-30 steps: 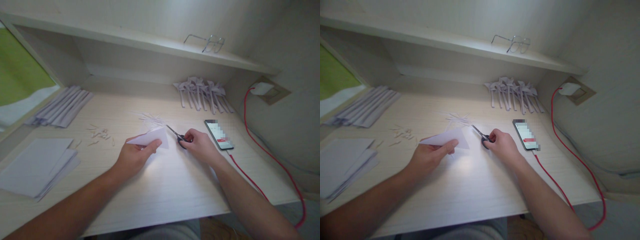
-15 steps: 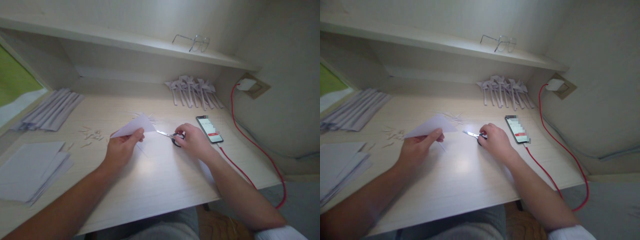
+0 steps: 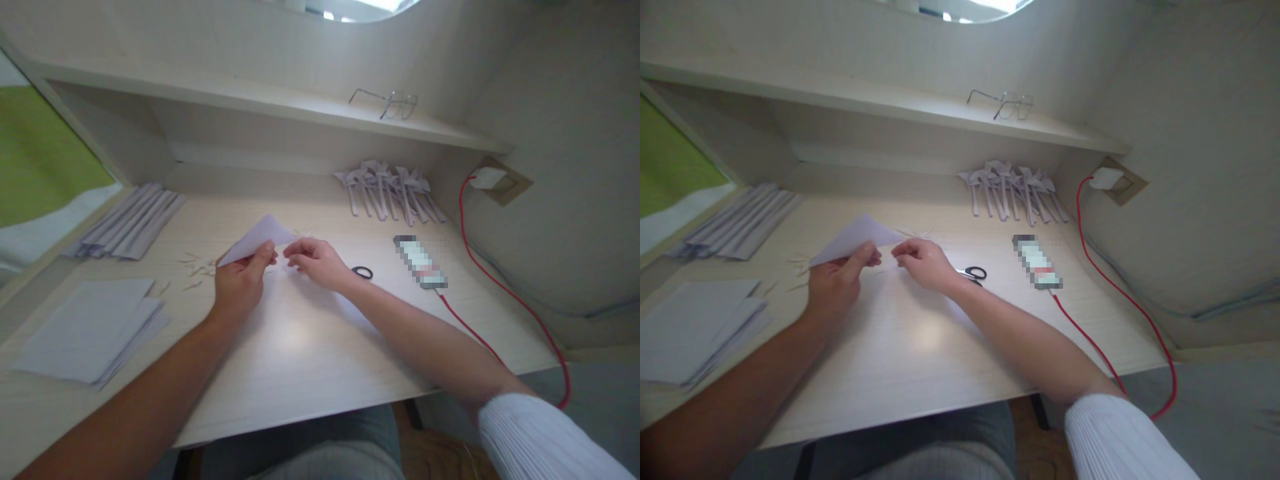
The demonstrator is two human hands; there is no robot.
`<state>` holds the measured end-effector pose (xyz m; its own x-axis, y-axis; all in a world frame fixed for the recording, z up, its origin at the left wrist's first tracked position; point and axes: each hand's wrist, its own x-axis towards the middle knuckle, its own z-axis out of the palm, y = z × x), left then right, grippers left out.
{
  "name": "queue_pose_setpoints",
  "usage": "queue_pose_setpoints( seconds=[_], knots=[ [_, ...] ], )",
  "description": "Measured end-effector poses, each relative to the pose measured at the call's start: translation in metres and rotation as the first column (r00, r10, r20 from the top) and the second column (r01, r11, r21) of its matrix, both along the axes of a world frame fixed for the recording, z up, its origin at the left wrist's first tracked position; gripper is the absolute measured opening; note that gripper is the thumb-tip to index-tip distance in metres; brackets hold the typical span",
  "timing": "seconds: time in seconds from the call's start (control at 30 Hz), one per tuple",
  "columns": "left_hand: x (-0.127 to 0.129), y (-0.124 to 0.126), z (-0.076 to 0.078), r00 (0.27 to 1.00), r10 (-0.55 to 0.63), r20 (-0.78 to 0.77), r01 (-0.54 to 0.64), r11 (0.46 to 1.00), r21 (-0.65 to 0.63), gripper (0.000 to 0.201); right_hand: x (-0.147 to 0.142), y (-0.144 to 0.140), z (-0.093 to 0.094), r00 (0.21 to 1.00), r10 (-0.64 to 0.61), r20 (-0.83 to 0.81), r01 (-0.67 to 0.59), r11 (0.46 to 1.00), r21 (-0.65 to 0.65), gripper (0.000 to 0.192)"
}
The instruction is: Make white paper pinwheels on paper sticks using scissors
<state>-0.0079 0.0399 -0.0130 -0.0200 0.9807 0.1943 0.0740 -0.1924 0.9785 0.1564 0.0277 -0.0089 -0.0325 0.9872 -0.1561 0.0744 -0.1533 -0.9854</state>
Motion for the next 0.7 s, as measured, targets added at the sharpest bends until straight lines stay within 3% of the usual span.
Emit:
queue_pose_setpoints(
  seconds=[0.13,0.27,0.47,0.7],
  knots=[
    [0.004,-0.01,0.0,0.994,-0.081,-0.067,0.084,0.996,0.037,0.018,0.014,-0.022,0.011,0.991,-0.117,-0.071,0.123,0.989,0.078,0.016],
    [0.009,-0.022,0.0,0.971,-0.208,-0.121,0.217,0.974,0.066,0.015,0.025,-0.046,0.015,0.978,-0.124,-0.168,0.148,0.979,0.14,0.043],
    [0.015,-0.031,-0.006,0.944,-0.302,-0.134,0.31,0.95,0.042,0.013,0.031,-0.056,0.006,0.986,-0.081,-0.145,0.114,0.965,0.238,0.031],
    [0.018,-0.034,-0.013,0.918,-0.381,-0.115,0.39,0.918,0.072,0.019,0.039,-0.064,0.011,0.999,-0.026,-0.026,0.031,0.978,0.208,0.026]
  ],
)
